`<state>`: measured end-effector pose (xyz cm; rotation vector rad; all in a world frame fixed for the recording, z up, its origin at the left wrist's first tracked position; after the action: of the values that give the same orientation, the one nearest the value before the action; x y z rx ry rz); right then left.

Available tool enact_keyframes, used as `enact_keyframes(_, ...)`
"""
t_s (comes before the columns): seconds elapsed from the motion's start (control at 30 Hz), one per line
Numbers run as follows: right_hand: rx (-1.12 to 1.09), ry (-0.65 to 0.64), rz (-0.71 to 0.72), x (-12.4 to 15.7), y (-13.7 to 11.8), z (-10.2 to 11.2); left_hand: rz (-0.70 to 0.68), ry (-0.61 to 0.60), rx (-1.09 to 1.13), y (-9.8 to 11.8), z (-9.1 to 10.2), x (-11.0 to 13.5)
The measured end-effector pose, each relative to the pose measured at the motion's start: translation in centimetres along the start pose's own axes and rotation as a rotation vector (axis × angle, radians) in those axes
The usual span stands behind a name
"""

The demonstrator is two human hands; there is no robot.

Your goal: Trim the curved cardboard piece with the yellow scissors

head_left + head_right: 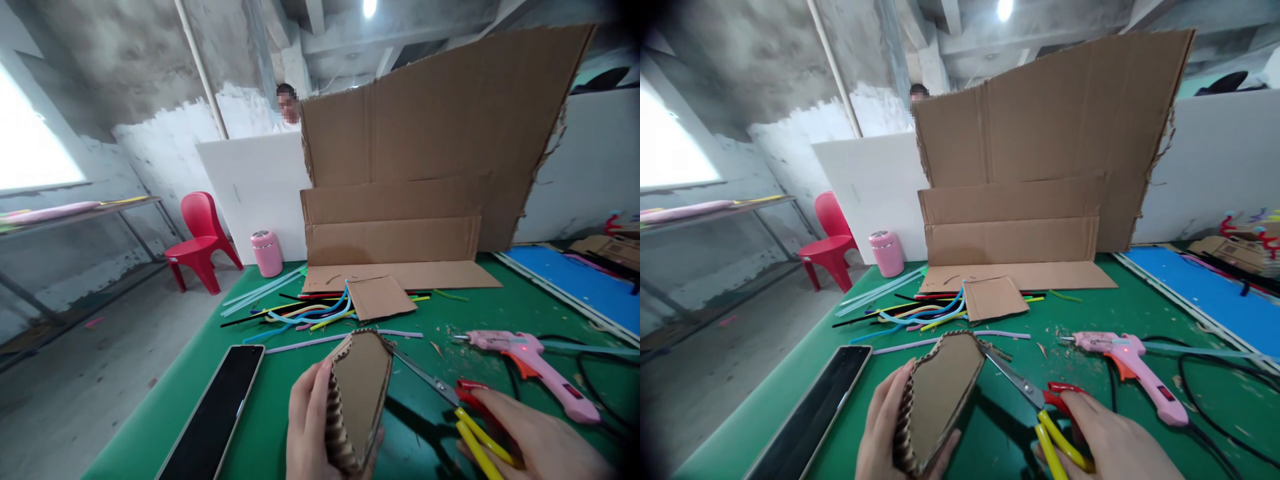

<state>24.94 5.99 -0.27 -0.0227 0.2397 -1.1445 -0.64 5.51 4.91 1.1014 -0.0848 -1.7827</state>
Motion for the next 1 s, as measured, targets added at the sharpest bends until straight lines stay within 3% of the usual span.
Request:
enact_keyframes(0.27,0.067,0.059,0.024,0.1,-0.7,0.1,0.019,0.006,-0.007,0.1,-0.1,0.1)
enact_keyframes(0.87,-0.017,-0.006,-0.026,-0.1,-0.1,-1.0,0.004,0.004,-0.022,0.3,0.0,0.1)
enact_keyframes(1.0,-0.036,-0.049,-0.100,0.4,0.9,-1.8,-0.004,0.016,-0.029,0.0,0.1,0.2)
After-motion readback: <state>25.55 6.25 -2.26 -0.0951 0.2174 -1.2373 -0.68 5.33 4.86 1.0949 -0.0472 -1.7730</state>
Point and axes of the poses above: each hand's wrist, its own x-axis away from the middle knuckle, its own z-axis out of the back of the hand, y = z × x, the point moved 8 cm from there along -x, towards the middle knuckle, and after that the axes turned 10 degrees about -y, right-handed, at the moved point
